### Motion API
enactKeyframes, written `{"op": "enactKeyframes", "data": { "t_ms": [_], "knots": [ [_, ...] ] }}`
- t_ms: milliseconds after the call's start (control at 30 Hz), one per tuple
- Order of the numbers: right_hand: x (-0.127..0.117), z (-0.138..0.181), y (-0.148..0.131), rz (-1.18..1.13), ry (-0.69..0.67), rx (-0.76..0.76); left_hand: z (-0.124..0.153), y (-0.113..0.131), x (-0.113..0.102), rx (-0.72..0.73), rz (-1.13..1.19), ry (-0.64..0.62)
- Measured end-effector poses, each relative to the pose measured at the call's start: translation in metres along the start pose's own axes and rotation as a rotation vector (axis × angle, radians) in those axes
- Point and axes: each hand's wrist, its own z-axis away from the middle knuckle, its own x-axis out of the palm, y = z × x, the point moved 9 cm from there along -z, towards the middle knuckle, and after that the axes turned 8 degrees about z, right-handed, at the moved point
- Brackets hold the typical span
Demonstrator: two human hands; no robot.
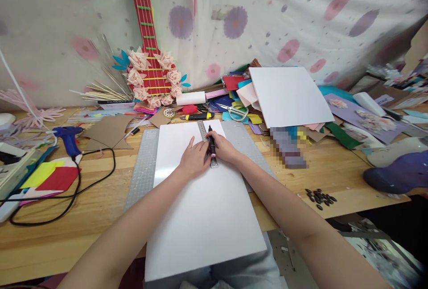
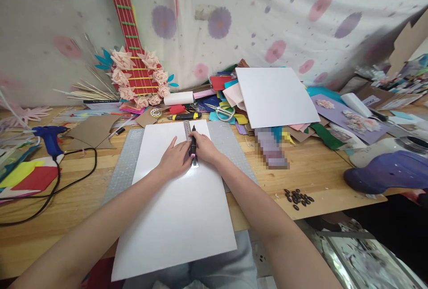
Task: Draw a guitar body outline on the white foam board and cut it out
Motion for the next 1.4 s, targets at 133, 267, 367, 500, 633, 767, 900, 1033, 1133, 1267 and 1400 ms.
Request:
{"op": "enactKeyframes", "data": {
  "t_ms": [133, 267, 367, 500, 633, 767, 900, 1033, 1133, 1267, 1400],
  "knots": [
    [0.004, -0.009, 0.01, 0.129, 0.04, -0.035, -0.01, -0.016, 0.002, -0.008, -0.001, -0.035],
    [0.008, -0.011, 0.008, 0.208, 0.065, -0.032, -0.013, -0.018, -0.001, 0.015, -0.02, -0.002],
    [0.007, -0.011, 0.0, 0.25, 0.062, -0.04, -0.009, -0.011, -0.005, 0.003, -0.04, 0.041],
    [0.005, -0.01, -0.009, 0.28, 0.04, -0.051, 0.003, -0.007, -0.004, -0.105, -0.033, 0.025],
    [0.004, -0.011, -0.012, 0.24, 0.025, -0.06, 0.01, -0.002, -0.006, -0.079, -0.008, 0.005],
    [0.008, -0.013, -0.019, 0.098, -0.052, -0.127, 0.009, -0.003, -0.012, -0.073, -0.012, -0.012],
    [0.015, -0.019, -0.017, 0.092, -0.08, -0.126, 0.009, -0.009, -0.016, -0.1, -0.026, -0.022],
    [0.02, -0.029, -0.017, 0.17, -0.058, -0.163, 0.01, -0.026, -0.019, -0.128, 0.038, -0.046],
    [0.022, -0.036, -0.018, 0.206, -0.035, -0.169, 0.008, -0.059, -0.032, -0.267, 0.11, 0.01],
    [0.022, -0.04, -0.018, 0.267, 0.018, -0.12, 0.005, -0.094, -0.047, -0.438, 0.056, 0.046],
    [0.024, -0.04, -0.017, 0.287, 0.049, -0.082, -0.003, -0.078, -0.032, -0.237, -0.008, -0.069]
  ]
}}
